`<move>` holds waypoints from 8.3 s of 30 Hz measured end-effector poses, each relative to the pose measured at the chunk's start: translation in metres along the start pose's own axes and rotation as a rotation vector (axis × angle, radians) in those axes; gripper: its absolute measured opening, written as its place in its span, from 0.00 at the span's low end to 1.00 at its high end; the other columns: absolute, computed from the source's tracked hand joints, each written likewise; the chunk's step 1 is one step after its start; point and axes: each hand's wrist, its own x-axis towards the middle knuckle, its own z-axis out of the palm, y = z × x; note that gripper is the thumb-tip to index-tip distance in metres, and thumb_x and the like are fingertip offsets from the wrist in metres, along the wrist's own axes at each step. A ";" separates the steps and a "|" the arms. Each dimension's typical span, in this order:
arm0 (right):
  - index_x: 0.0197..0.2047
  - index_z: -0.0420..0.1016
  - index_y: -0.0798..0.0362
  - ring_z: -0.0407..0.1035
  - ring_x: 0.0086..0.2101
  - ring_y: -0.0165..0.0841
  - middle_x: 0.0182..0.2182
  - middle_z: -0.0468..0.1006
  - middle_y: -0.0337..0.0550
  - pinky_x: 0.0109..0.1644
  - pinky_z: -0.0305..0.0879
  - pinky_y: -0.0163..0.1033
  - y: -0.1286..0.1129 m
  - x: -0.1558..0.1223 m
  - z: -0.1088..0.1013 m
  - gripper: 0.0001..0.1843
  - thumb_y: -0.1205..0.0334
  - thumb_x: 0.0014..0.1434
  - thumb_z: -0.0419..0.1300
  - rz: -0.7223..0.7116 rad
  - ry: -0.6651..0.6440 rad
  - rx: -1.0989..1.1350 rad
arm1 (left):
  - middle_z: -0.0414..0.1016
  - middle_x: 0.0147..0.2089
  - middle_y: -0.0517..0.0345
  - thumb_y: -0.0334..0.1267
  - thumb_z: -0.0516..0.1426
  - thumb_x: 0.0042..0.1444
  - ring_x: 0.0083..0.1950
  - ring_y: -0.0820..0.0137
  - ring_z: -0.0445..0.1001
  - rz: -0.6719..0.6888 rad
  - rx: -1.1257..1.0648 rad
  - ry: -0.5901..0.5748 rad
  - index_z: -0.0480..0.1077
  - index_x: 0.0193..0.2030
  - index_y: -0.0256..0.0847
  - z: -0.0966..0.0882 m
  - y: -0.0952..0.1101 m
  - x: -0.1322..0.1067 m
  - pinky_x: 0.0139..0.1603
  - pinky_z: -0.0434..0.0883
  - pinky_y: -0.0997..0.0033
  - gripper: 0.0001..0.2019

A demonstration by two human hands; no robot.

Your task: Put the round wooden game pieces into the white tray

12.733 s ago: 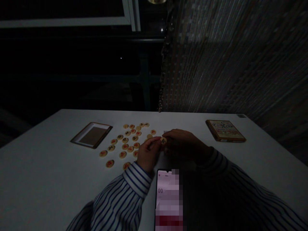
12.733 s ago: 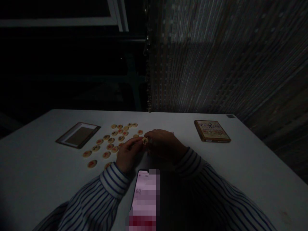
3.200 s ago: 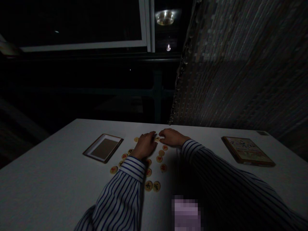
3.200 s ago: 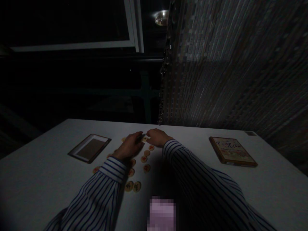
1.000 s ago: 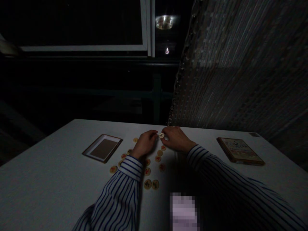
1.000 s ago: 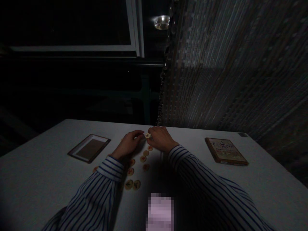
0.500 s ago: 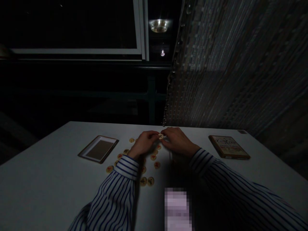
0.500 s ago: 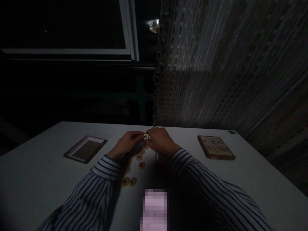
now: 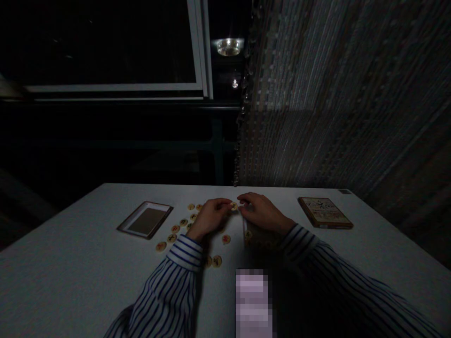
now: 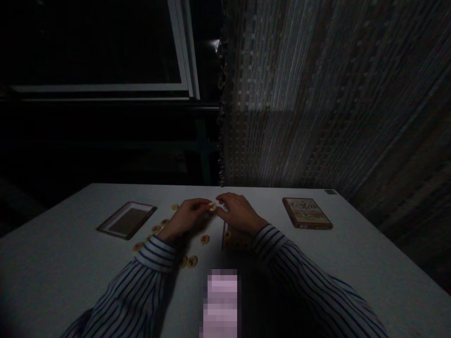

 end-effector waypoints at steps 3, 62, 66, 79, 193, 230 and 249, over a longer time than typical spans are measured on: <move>0.44 0.69 0.55 0.68 0.37 0.31 0.37 0.74 0.44 0.43 0.61 0.36 0.005 -0.010 -0.001 0.16 0.61 0.53 0.52 0.050 0.047 0.095 | 0.76 0.37 0.53 0.43 0.52 0.52 0.38 0.67 0.72 -0.002 -0.018 0.022 0.72 0.38 0.36 0.006 0.004 -0.008 0.41 0.66 0.70 0.14; 0.35 0.72 0.55 0.70 0.34 0.32 0.33 0.77 0.43 0.40 0.66 0.38 0.013 -0.048 0.001 0.11 0.58 0.49 0.58 0.288 -0.112 0.651 | 0.76 0.34 0.55 0.37 0.58 0.47 0.35 0.70 0.75 -0.134 -0.560 0.262 0.69 0.40 0.37 0.082 0.004 -0.056 0.36 0.70 0.73 0.12; 0.36 0.72 0.56 0.71 0.34 0.32 0.32 0.77 0.43 0.38 0.67 0.38 0.014 -0.049 0.004 0.13 0.57 0.49 0.58 0.291 -0.127 0.690 | 0.77 0.34 0.55 0.36 0.58 0.47 0.34 0.71 0.74 -0.121 -0.560 0.269 0.69 0.40 0.36 0.082 0.002 -0.056 0.35 0.71 0.74 0.12; 0.33 0.73 0.55 0.70 0.31 0.31 0.28 0.77 0.41 0.35 0.67 0.36 0.011 -0.049 0.000 0.12 0.56 0.49 0.58 0.307 -0.104 0.637 | 0.75 0.43 0.52 0.39 0.57 0.48 0.44 0.67 0.72 -0.112 -0.487 0.242 0.72 0.42 0.38 0.078 0.004 -0.057 0.47 0.69 0.66 0.14; 0.41 0.72 0.52 0.68 0.38 0.34 0.38 0.75 0.46 0.38 0.59 0.36 0.037 -0.055 0.013 0.15 0.56 0.56 0.50 0.116 -0.380 -0.315 | 0.67 0.50 0.49 0.31 0.53 0.50 0.51 0.64 0.65 0.179 0.295 0.001 0.62 0.49 0.39 0.080 -0.010 -0.069 0.52 0.64 0.61 0.17; 0.34 0.73 0.51 0.68 0.34 0.33 0.33 0.76 0.44 0.34 0.56 0.34 0.024 -0.054 -0.002 0.13 0.58 0.56 0.49 0.058 -0.495 -0.344 | 0.67 0.49 0.47 0.32 0.52 0.52 0.52 0.61 0.65 0.118 0.337 -0.021 0.62 0.50 0.38 0.078 -0.007 -0.070 0.50 0.65 0.58 0.17; 0.33 0.74 0.52 0.69 0.32 0.31 0.32 0.76 0.43 0.32 0.55 0.33 0.024 -0.055 -0.004 0.12 0.59 0.55 0.50 0.040 -0.514 -0.334 | 0.69 0.47 0.49 0.33 0.53 0.52 0.49 0.65 0.67 0.154 0.357 -0.002 0.61 0.49 0.38 0.078 -0.006 -0.069 0.48 0.68 0.62 0.16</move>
